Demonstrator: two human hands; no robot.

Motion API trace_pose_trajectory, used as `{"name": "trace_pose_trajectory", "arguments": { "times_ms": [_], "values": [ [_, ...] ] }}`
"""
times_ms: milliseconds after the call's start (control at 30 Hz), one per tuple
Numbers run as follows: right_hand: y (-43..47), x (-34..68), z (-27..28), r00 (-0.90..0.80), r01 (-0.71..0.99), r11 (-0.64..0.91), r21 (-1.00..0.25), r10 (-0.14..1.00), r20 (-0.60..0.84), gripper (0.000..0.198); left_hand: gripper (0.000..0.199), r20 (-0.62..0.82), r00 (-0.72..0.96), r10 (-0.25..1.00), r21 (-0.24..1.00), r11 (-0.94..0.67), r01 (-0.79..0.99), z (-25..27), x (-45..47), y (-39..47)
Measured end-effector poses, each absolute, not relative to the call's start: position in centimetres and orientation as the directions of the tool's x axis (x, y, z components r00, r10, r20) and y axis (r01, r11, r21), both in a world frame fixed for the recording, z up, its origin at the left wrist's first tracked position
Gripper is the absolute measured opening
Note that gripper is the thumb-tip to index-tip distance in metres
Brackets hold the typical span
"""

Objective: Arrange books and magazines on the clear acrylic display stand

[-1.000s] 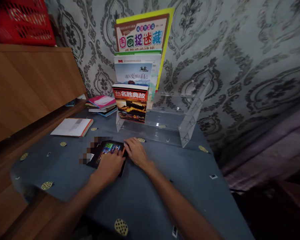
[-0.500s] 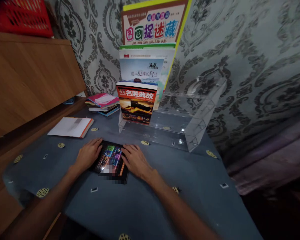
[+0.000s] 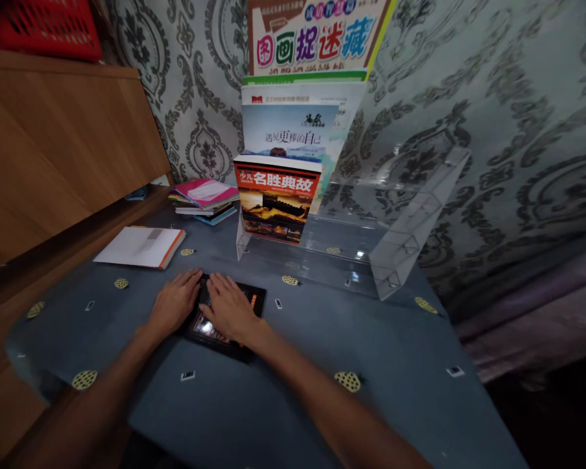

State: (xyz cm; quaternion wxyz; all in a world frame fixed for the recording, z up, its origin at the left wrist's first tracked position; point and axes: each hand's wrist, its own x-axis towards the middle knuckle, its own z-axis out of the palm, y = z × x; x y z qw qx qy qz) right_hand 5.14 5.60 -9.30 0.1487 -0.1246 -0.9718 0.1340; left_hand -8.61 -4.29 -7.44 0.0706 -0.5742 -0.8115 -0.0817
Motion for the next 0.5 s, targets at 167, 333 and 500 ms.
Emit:
{"name": "trace_pose_trajectory", "arguments": {
  "times_ms": [167,333,500],
  "values": [
    [6.8,7.7,-10.1,-0.875,0.321,0.900,-0.295,0.401,0.273,0.058,0.042,0.219,-0.334,0.917,0.057,0.330,0.942,-7.4,-8.5,-4.3],
    [6.3,10.3,-9.5,-0.859,0.415,0.872,-0.259,0.469,0.204,0.065,0.042,0.230,-0.322,0.918,0.039,0.322,0.946,-7.4,-8.6,-4.4],
    [5.1,12.4,-8.9,-0.843,0.464,0.848,-0.254,0.511,0.166,0.066,0.043,0.243,-0.302,0.922,0.041,0.301,0.953,-7.4,-8.6,-4.5]
  ]
}}
